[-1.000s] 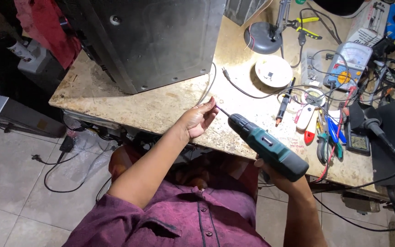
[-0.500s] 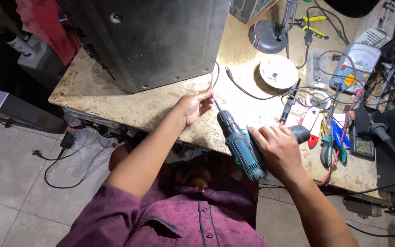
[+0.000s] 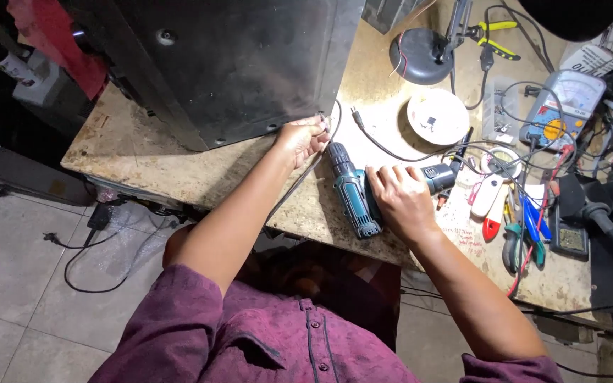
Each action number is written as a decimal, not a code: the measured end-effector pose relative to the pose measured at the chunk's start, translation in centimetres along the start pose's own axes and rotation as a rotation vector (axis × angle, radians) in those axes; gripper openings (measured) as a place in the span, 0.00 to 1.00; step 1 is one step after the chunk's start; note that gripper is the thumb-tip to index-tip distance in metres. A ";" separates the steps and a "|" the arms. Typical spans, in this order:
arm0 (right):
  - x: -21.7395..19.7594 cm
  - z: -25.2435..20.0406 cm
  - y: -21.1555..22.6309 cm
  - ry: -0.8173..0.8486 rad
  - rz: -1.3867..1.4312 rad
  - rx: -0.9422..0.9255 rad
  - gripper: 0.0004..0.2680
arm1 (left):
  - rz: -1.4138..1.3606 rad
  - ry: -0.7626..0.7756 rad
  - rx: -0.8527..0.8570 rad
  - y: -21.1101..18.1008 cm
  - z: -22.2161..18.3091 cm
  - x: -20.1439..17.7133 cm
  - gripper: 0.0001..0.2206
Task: Disassembling a stereo unit by removing screws with a power drill and manipulating internal wiring and connectors.
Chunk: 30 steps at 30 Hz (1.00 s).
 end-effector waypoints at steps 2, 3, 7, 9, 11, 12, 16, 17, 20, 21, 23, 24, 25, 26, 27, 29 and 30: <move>0.6 -0.2 0.0 0.008 -0.004 0.003 0.08 | -0.012 0.004 -0.005 0.4 0.6 -0.1 0.21; 0.9 -0.3 0.0 0.009 -0.009 0.001 0.08 | -0.026 0.005 -0.001 0.5 0.9 -0.2 0.22; 0.8 0.0 0.0 0.014 0.001 -0.014 0.08 | -0.029 -0.016 -0.009 -0.1 -0.4 0.3 0.22; 0.6 0.2 -0.1 0.010 -0.007 -0.006 0.07 | -0.020 -0.070 0.005 -0.6 -1.0 0.3 0.22; 1.1 -0.1 0.0 0.005 -0.005 0.000 0.07 | -0.023 -0.080 0.011 -0.4 -0.8 0.4 0.22; 1.4 -0.2 -0.1 0.000 -0.002 0.007 0.07 | -0.025 -0.091 0.017 -0.4 -0.7 0.3 0.22; 0.8 0.5 0.0 0.004 -0.003 0.008 0.06 | -0.039 -0.108 0.019 -0.2 -0.6 0.1 0.22; 0.6 0.8 -0.1 0.000 0.002 0.016 0.05 | -0.044 -0.123 0.022 -0.4 -0.9 0.1 0.21; 0.8 0.8 -0.1 -0.010 -0.003 0.028 0.04 | -0.042 -0.133 0.032 -0.6 -1.4 0.3 0.21; 1.0 0.7 0.0 -0.017 -0.008 0.030 0.04 | -0.036 -0.133 0.042 -0.6 -1.4 0.2 0.22; 1.0 0.5 0.2 -0.006 -0.014 0.035 0.05 | -0.021 -0.127 0.053 -0.6 -1.5 0.3 0.22; 1.1 0.4 0.3 0.004 -0.019 0.040 0.05 | -0.006 -0.122 0.065 -0.6 -1.5 0.3 0.23; 1.3 0.4 0.4 0.002 -0.018 0.040 0.05 | -0.006 -0.124 0.067 -0.5 -1.4 0.2 0.23; 1.4 0.4 0.3 -0.007 -0.011 0.048 0.05 | -0.007 -0.120 0.073 -0.5 -1.3 0.2 0.23; 1.5 0.3 0.2 -0.014 -0.006 0.058 0.05 | -0.006 -0.115 0.077 -0.4 -1.1 0.4 0.23; 1.4 0.2 0.3 -0.016 -0.001 0.065 0.05 | 0.028 -0.154 0.100 -1.0 -2.4 0.1 0.21; 1.4 0.2 0.3 -0.018 0.005 0.070 0.05 | 0.062 -0.196 0.122 -1.4 -3.1 -0.2 0.19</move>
Point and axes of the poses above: each hand's wrist, its own z-axis towards the middle knuckle, its own x-axis out of the palm, y = z × x, the point moved 9 cm from there along z, towards the middle knuckle, and after that the axes turned 1 degree about -y, right-handed, at the moved point
